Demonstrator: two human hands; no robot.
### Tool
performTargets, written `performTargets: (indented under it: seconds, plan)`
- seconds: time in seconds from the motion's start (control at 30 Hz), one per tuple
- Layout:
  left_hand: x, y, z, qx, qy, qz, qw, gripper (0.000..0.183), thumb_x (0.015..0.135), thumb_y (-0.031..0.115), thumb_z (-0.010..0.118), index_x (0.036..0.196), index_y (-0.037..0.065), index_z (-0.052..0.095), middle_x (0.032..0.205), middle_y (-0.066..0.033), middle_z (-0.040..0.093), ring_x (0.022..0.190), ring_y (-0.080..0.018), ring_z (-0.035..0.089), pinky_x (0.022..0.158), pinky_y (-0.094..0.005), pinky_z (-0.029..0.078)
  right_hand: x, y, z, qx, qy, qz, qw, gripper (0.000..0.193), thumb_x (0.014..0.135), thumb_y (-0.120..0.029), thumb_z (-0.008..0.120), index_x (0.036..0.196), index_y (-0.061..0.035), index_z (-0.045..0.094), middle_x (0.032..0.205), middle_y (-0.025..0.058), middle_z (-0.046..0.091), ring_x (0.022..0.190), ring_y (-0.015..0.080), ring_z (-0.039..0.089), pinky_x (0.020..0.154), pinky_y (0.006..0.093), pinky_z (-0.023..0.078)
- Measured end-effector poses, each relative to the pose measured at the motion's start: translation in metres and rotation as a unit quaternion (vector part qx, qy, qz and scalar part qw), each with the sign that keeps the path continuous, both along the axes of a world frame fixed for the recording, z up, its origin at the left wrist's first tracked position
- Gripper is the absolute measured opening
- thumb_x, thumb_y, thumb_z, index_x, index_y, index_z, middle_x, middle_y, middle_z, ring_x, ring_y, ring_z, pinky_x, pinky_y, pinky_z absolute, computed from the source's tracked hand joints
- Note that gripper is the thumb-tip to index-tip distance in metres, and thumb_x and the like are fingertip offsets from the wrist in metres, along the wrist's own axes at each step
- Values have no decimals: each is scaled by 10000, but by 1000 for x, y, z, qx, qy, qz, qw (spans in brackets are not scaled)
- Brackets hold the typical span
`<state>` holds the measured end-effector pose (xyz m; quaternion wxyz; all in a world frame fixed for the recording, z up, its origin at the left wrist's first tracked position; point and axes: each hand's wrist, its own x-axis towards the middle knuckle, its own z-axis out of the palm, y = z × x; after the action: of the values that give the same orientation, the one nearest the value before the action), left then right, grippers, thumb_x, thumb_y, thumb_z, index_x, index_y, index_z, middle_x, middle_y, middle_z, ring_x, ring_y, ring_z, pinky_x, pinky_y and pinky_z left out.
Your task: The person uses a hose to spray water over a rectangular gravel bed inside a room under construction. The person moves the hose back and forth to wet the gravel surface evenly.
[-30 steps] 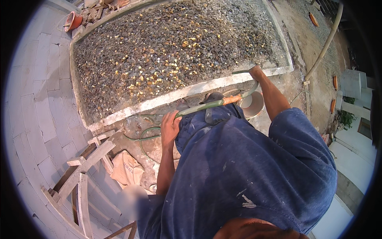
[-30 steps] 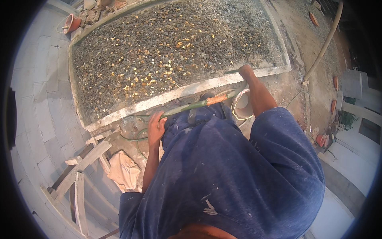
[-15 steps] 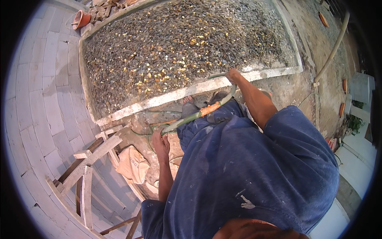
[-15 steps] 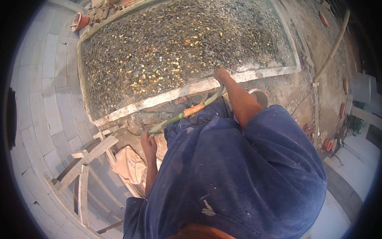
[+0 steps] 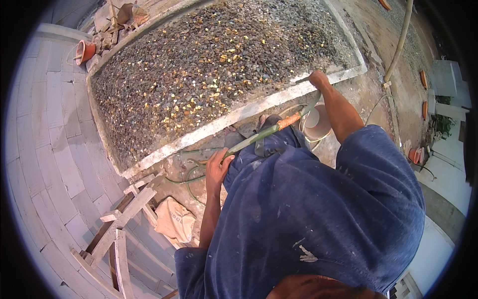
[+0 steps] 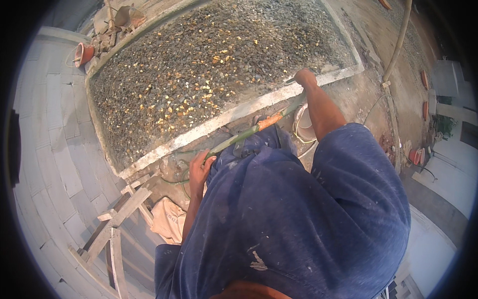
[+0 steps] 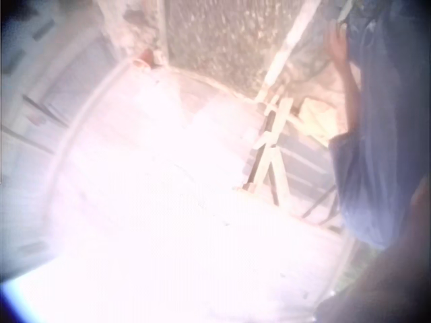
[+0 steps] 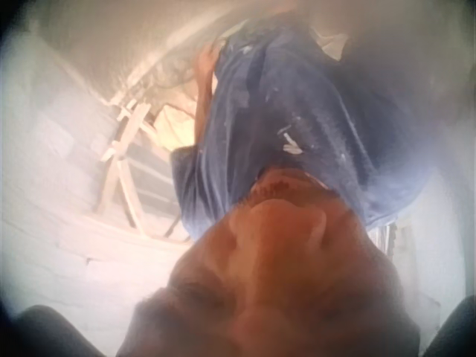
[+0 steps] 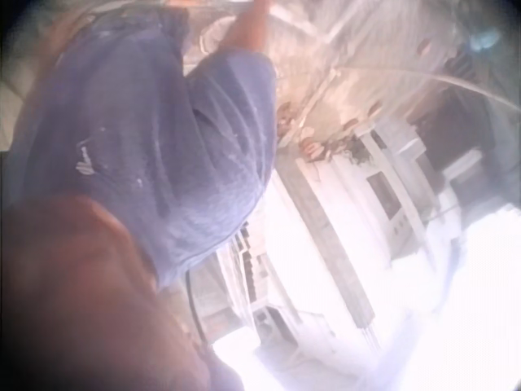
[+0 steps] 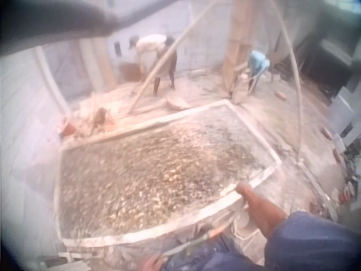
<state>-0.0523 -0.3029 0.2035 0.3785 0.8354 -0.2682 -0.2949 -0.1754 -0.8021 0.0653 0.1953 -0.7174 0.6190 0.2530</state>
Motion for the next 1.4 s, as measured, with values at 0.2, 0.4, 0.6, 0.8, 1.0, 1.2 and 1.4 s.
performTargets:
  seconds: [0.2,0.4,0.6,0.8,1.0,1.2,1.4]
  plan:
    - [7,-67,-13,-80,32,-95,992,371,834,282,682,1074,1,651,1029,-197,660,922,-351,635,764,-376,497,-90,-100,19,-58,61,52,995,348,844,-199,511,1110,-16,640,1116,180,654,1022,310,648,828,421,524]
    - [-3,-116,-2,-85,47,-141,985,385,844,294,674,1088,-3,648,1042,-198,658,905,-346,641,741,-372,504,-100,-113,110,-129,28,-91,987,356,841,-226,524,1110,-24,640,1156,187,635,1082,323,616,872,409,505]
    - [-14,-153,3,-106,65,-189,974,440,858,341,654,1103,-24,638,1082,-225,644,992,-377,625,823,-392,496,-128,-144,154,-167,42,-50,984,356,842,-207,505,1108,-14,642,1122,193,648,1045,319,635,854,409,507]
    - [-15,-180,9,-93,81,-212,970,484,851,381,647,1121,-21,639,1109,-220,643,995,-350,632,831,-390,496,-128,-159,187,-226,27,-93,969,362,855,-229,514,1149,-58,638,1178,184,624,1108,320,601,887,431,499]
    - [-25,-208,8,-104,70,-253,959,480,863,388,628,1121,-18,633,1073,-231,645,981,-380,624,843,-411,480,-159,-188,217,-243,44,-153,957,398,870,-224,496,1227,-74,586,1226,167,602,1124,338,587,905,424,491]
    - [-32,-230,22,-113,113,-256,953,466,862,380,630,1124,-6,636,1072,-221,649,976,-370,628,837,-418,481,-165,-188,251,-297,51,-173,937,394,884,-275,496,1227,-103,585,1205,156,615,1128,332,586,898,431,492]
    - [-40,-247,15,-129,98,-277,947,454,862,367,636,1128,-1,636,1067,-223,651,984,-370,627,842,-414,486,-189,-201,267,-331,35,-144,932,392,899,-286,477,1180,-39,594,1116,213,639,1040,373,622,847,454,500]
